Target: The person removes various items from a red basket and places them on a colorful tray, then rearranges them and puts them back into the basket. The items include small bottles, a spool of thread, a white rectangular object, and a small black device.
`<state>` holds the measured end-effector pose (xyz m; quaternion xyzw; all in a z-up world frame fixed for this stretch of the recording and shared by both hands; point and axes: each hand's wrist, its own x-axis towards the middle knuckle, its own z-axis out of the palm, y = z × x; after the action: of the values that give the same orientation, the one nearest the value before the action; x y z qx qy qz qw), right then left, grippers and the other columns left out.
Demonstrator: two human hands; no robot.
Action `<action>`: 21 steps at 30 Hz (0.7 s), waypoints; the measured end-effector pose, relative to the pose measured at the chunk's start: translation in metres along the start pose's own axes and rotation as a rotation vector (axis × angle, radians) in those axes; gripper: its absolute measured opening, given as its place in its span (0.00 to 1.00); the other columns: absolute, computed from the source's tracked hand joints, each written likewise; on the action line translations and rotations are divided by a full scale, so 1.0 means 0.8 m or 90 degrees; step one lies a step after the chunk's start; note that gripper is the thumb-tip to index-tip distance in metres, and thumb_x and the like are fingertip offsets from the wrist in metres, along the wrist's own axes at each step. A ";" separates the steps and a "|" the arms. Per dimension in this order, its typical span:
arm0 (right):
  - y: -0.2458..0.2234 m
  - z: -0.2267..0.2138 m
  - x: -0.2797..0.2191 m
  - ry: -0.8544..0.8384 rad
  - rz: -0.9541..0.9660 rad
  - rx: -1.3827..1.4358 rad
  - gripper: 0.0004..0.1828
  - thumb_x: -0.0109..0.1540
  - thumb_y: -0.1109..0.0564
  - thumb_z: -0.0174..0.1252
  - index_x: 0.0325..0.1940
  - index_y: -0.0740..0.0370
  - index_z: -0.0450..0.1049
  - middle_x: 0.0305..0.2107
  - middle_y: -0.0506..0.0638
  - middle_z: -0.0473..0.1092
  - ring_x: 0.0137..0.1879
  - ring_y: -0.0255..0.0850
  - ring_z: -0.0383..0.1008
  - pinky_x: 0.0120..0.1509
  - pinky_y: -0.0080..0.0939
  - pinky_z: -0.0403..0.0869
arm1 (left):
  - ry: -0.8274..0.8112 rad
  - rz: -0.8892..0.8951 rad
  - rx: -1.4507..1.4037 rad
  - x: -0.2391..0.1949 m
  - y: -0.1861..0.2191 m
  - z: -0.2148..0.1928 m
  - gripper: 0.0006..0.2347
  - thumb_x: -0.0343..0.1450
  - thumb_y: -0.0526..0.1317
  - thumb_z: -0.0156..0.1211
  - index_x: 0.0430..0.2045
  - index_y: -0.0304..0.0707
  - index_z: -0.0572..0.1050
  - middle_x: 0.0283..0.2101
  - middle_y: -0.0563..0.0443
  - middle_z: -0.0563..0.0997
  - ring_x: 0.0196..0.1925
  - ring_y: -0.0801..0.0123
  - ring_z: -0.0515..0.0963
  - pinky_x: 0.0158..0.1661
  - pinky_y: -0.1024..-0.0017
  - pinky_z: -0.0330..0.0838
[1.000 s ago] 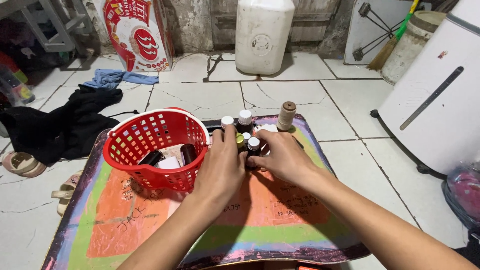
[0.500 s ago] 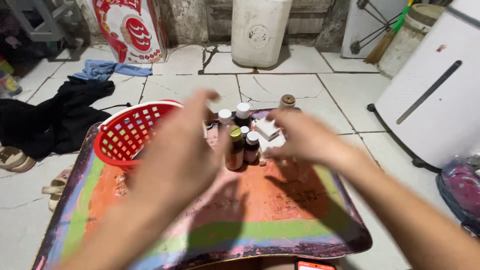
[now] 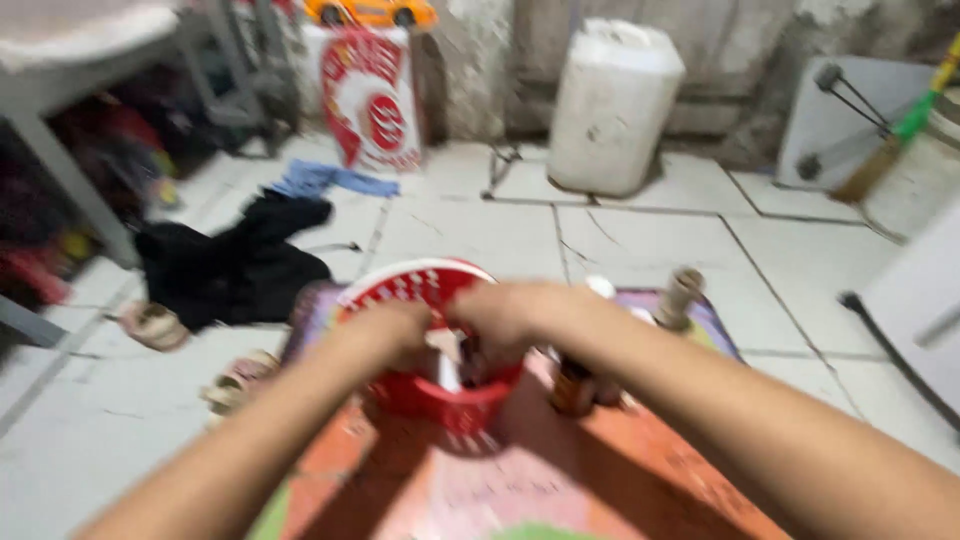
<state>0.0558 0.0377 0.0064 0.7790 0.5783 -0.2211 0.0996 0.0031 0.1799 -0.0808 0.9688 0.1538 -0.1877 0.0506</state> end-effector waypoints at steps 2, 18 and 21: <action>-0.019 -0.010 0.002 -0.038 0.034 -0.028 0.22 0.46 0.48 0.66 0.42 0.51 0.72 0.35 0.47 0.74 0.40 0.43 0.73 0.43 0.42 0.71 | -0.029 -0.027 -0.004 -0.038 0.013 -0.038 0.19 0.62 0.51 0.57 0.44 0.45 0.73 0.49 0.47 0.75 0.51 0.58 0.75 0.47 0.64 0.70; -0.020 0.019 0.042 -0.060 0.073 -0.032 0.41 0.39 0.36 0.63 0.54 0.51 0.67 0.47 0.54 0.63 0.52 0.53 0.67 0.55 0.50 0.67 | -0.151 -0.022 -0.096 -0.051 0.027 -0.048 0.20 0.56 0.38 0.61 0.44 0.49 0.76 0.48 0.51 0.78 0.49 0.65 0.78 0.45 0.68 0.73; -0.020 0.029 0.048 0.048 0.049 -0.035 0.20 0.45 0.40 0.61 0.33 0.53 0.77 0.41 0.53 0.74 0.48 0.54 0.75 0.50 0.54 0.73 | -0.053 0.022 -0.095 -0.060 0.010 -0.044 0.12 0.55 0.41 0.61 0.31 0.49 0.81 0.38 0.47 0.82 0.48 0.57 0.79 0.47 0.61 0.73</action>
<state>0.0445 0.0660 -0.0303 0.8053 0.5572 -0.1719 0.1075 -0.0245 0.1642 -0.0295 0.9562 0.1480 -0.2154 0.1320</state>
